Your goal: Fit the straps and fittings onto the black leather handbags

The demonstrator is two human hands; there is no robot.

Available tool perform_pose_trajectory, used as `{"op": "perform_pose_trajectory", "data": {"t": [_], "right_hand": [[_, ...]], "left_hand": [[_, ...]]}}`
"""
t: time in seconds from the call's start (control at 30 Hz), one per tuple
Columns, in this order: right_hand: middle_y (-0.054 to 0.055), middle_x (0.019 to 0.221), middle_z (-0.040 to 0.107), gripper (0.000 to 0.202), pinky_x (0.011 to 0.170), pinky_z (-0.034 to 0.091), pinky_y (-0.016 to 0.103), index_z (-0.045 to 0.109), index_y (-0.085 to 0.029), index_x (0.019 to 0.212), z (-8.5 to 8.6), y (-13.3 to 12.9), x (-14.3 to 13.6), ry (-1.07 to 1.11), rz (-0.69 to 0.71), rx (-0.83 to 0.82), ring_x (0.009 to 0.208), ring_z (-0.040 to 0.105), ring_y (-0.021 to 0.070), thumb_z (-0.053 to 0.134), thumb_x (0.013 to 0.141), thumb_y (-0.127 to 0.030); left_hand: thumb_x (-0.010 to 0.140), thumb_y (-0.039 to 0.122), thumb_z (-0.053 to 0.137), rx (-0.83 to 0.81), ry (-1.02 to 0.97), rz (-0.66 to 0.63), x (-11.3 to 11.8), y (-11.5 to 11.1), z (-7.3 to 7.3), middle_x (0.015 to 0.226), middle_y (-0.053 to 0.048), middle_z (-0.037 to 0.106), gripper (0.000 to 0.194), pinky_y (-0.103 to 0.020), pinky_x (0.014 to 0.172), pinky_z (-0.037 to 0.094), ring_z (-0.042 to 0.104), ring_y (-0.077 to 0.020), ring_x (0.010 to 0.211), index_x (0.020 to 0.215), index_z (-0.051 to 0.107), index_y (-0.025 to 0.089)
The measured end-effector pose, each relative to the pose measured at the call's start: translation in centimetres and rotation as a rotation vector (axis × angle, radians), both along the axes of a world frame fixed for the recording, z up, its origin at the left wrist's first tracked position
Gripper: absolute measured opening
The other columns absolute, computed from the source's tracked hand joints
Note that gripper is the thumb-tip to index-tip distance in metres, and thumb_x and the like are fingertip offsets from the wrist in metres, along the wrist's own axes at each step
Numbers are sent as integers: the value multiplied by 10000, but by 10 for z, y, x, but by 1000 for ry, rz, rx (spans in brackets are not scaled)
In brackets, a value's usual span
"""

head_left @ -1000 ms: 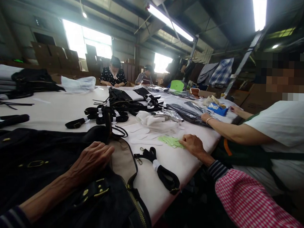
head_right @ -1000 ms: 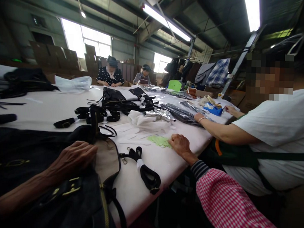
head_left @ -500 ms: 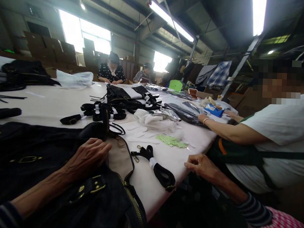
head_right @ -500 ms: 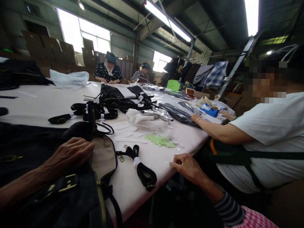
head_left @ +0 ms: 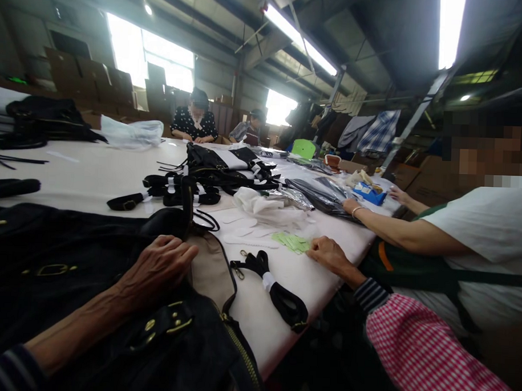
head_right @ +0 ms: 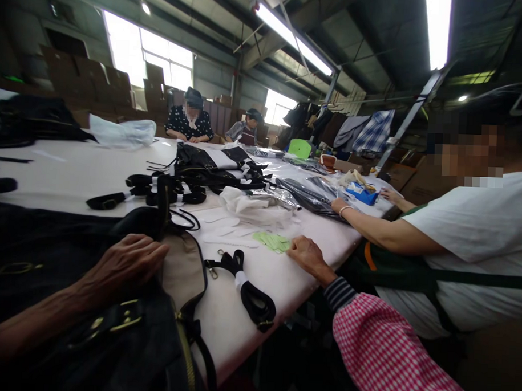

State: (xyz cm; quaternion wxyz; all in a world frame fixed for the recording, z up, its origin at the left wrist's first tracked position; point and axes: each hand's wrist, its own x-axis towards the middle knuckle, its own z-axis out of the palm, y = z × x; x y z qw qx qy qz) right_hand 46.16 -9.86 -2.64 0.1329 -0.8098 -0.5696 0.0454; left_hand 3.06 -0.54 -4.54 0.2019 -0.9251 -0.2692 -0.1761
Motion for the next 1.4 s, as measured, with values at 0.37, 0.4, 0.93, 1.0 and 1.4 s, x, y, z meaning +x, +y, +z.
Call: {"op": "perform_pose_trajectory", "data": {"t": [0.37, 0.4, 0.93, 1.0, 1.4], "right_hand": [[-39, 535, 501, 266, 487, 307, 227, 626, -169, 680, 29, -65, -22, 664, 244, -229, 498, 425, 100, 691, 750, -417], [-37, 548, 512, 259, 484, 306, 227, 637, -170, 703, 32, -67, -30, 688, 262, -226, 492, 429, 98, 692, 757, -417], [-7, 586, 598, 231, 535, 352, 261, 612, -222, 662, 51, -20, -137, 157, 554, -107, 539, 538, 147, 562, 858, -335], [-13, 571, 582, 230, 521, 349, 259, 588, -222, 657, 48, -25, -149, 224, 512, -105, 520, 525, 144, 547, 852, -337], [51, 874, 700, 153, 623, 408, 263, 576, -192, 691, 16, -1, -188, 455, 533, -41, 705, 574, 167, 525, 802, -285]], "left_hand": [[940, 135, 483, -127, 3, 146, 3, -4, 8, 771, -27, 657, 167, -354, 867, 393, 599, -198, 772, 794, 554, 176], [938, 152, 489, -135, -4, 165, 3, -3, 8, 758, -28, 656, 169, -355, 856, 398, 606, -200, 763, 784, 553, 178], [867, 166, 556, -98, -79, 183, 5, -1, 1, 743, -43, 679, 88, -372, 810, 411, 639, -212, 741, 780, 563, 176], [863, 160, 553, -98, -85, 173, 4, -1, 0, 746, -49, 680, 77, -374, 803, 409, 640, -214, 741, 789, 568, 174], [847, 125, 532, -127, -99, 133, 3, -2, 2, 763, -79, 686, 77, -389, 803, 409, 643, -227, 734, 838, 602, 155]]}}
